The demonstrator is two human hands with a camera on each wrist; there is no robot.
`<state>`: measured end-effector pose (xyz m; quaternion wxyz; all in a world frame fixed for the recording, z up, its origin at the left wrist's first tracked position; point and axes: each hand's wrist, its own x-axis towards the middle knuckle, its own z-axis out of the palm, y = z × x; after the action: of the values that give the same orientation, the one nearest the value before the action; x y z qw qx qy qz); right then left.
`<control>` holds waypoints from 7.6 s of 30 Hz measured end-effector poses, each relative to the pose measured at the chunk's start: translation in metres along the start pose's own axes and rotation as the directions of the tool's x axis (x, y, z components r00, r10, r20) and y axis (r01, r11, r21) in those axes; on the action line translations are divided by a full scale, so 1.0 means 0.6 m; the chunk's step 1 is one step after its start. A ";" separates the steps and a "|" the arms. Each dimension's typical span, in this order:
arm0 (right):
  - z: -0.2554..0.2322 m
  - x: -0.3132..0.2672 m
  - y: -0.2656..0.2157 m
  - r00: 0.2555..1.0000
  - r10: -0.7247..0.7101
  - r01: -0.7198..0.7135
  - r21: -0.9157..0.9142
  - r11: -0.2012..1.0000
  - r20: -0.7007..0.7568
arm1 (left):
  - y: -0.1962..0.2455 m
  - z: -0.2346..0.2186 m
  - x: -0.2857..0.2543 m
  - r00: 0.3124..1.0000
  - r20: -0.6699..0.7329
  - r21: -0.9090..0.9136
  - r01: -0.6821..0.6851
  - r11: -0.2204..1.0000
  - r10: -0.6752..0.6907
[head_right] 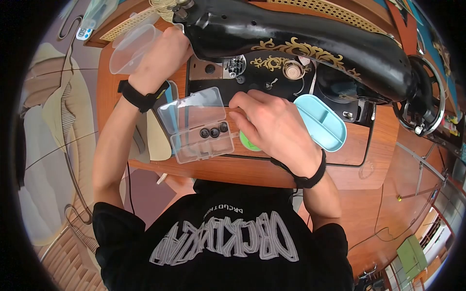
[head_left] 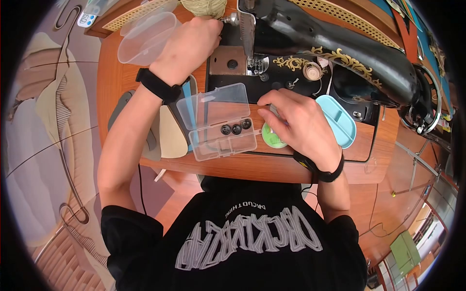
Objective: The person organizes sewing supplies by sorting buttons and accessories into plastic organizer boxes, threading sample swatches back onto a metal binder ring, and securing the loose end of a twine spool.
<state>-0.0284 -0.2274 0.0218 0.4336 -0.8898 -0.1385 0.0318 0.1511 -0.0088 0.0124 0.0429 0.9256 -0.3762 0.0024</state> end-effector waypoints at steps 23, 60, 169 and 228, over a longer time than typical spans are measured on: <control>0.004 -0.001 -0.012 0.998 -0.044 0.037 0.135 0.990 0.053 | 0.128 -0.067 -0.265 0.983 0.112 -0.385 0.180 0.905 -0.148; 0.052 -0.001 -0.041 0.998 -0.019 0.006 0.224 0.974 0.055 | 0.174 -0.032 -0.298 0.796 -0.115 -0.620 0.410 0.669 -0.594; 0.009 0.055 -0.065 0.989 0.137 -0.136 0.017 0.991 -0.055 | 0.186 0.073 -0.356 0.852 -0.492 -0.483 -0.098 0.870 -0.178; -0.033 0.074 0.048 0.994 0.084 -0.044 -0.470 0.882 0.064 | 0.194 0.062 -0.342 0.820 -0.387 -0.641 0.089 0.762 -0.421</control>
<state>0.0240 -0.2470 0.0145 0.1991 -0.9701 -0.1304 0.0484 -0.0778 0.0480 -0.0233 0.4294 0.8728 -0.1972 0.1226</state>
